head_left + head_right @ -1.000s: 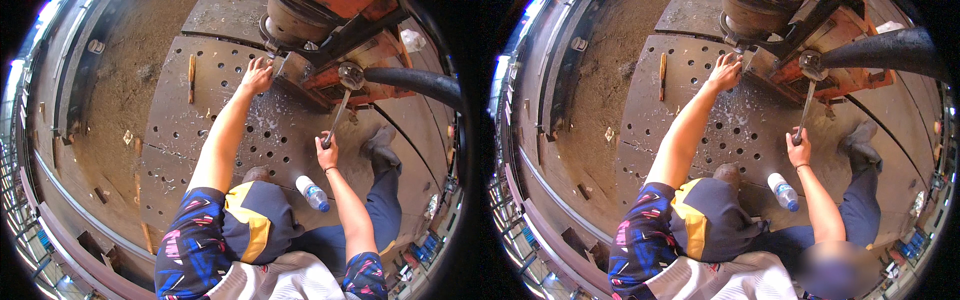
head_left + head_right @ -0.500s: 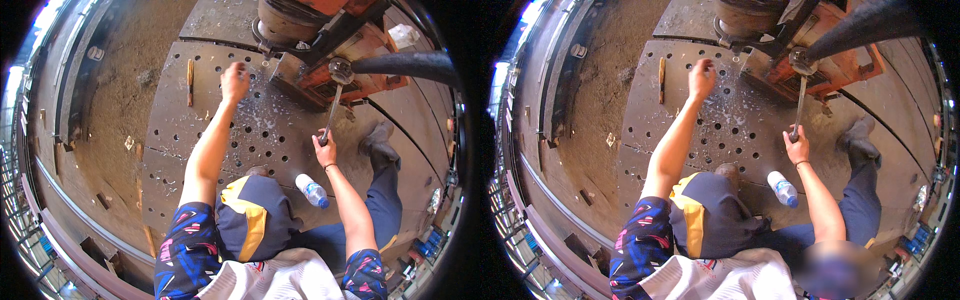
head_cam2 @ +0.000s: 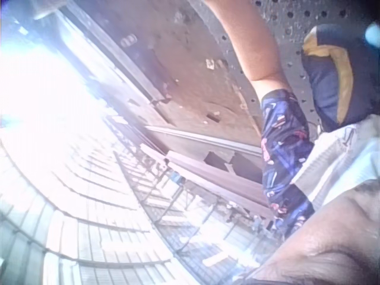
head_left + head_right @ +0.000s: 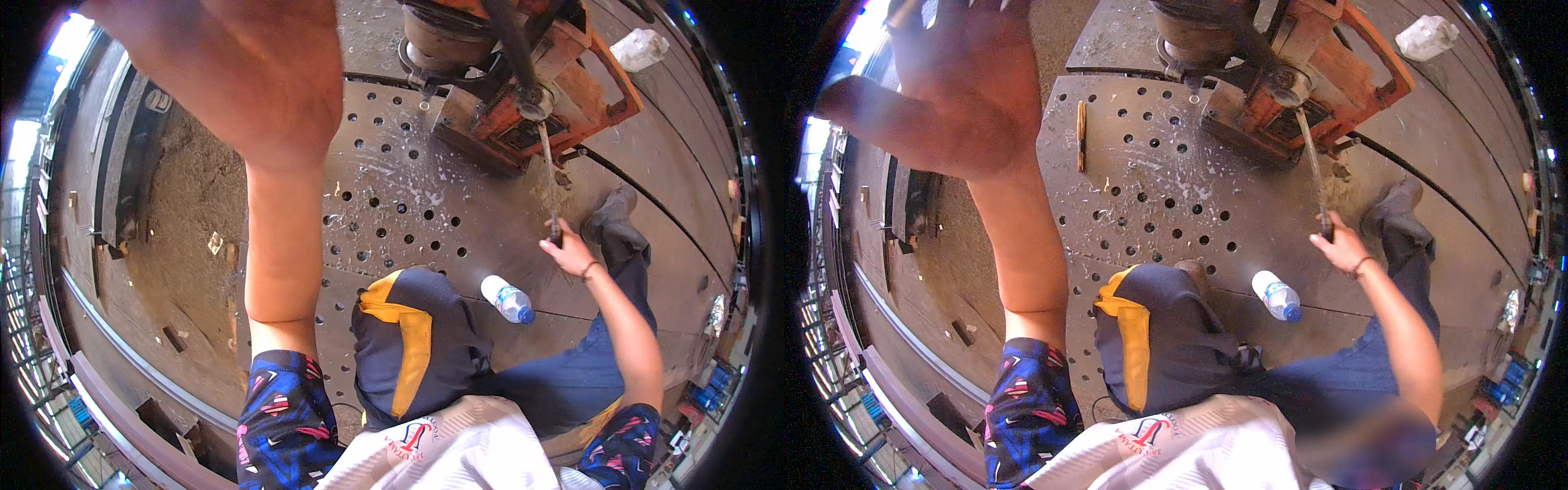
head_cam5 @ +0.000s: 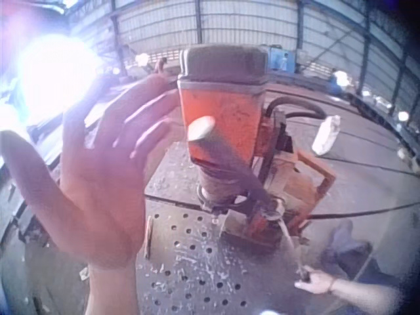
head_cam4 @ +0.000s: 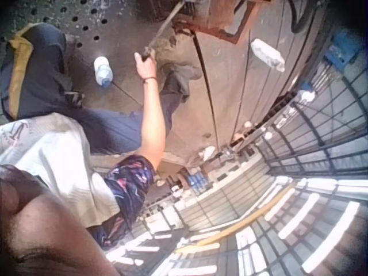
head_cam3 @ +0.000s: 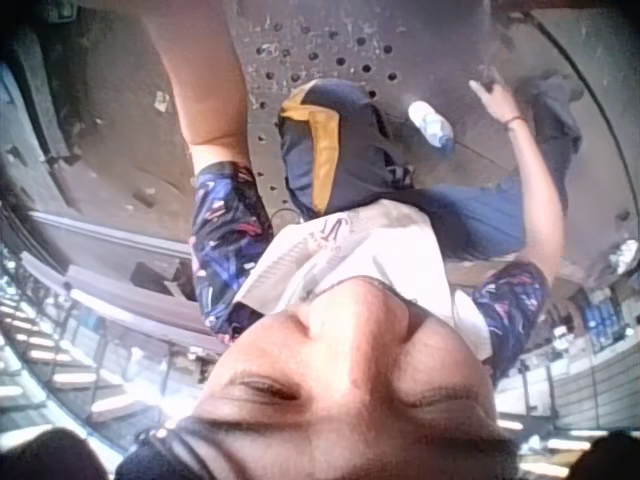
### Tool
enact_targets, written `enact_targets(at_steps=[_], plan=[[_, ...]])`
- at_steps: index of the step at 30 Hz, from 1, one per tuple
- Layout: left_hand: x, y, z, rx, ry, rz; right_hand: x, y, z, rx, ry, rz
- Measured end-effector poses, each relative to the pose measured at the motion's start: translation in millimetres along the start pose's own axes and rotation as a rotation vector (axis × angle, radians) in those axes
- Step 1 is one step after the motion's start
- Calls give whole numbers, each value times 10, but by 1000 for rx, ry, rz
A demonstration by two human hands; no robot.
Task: The person operates a handheld drill to create holes in a large metal plate, periodically applying liquid from a bottle to the drilling area. The person remains seated on the floor throughout the task.
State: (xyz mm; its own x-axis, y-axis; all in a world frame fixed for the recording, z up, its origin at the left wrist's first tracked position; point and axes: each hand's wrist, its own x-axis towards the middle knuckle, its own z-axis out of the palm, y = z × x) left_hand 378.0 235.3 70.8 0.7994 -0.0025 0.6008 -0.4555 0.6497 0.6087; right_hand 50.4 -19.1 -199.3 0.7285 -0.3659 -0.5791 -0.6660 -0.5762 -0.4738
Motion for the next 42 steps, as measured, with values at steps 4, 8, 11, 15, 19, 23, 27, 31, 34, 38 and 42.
enact_targets(at_steps=[4,8,11,15,19,23,27,31,34,38,42], plan=[[263,-85,-366,-115,-416,79,-301,-392,-950,169,-477,84],[62,-442,-566,721,-434,188,-624,-509,-1432,318,-478,12],[-304,-764,-826,1078,-438,355,-814,-692,-1278,67,-64,91],[-250,-785,-945,1536,-528,566,-872,-713,-1258,270,67,-3],[72,-572,-903,1754,-872,17,-762,-433,-1562,499,-233,-175],[2,-769,-1269,1639,-913,-97,-264,-239,-1895,822,-241,-334],[-109,-873,-1302,1602,-922,-311,604,-393,-1962,1303,124,-458],[-244,-1050,-1402,1544,-968,-353,1257,-763,-1870,1372,305,-407],[-298,-1059,-1494,1567,-970,-450,1831,-687,-1765,1336,292,-235],[-346,-1178,-1425,1478,-978,-384,1916,-315,-2000,1262,198,-390],[-367,-1076,-1547,1566,-944,-361,2186,-592,-1845,1374,-399,-574]])
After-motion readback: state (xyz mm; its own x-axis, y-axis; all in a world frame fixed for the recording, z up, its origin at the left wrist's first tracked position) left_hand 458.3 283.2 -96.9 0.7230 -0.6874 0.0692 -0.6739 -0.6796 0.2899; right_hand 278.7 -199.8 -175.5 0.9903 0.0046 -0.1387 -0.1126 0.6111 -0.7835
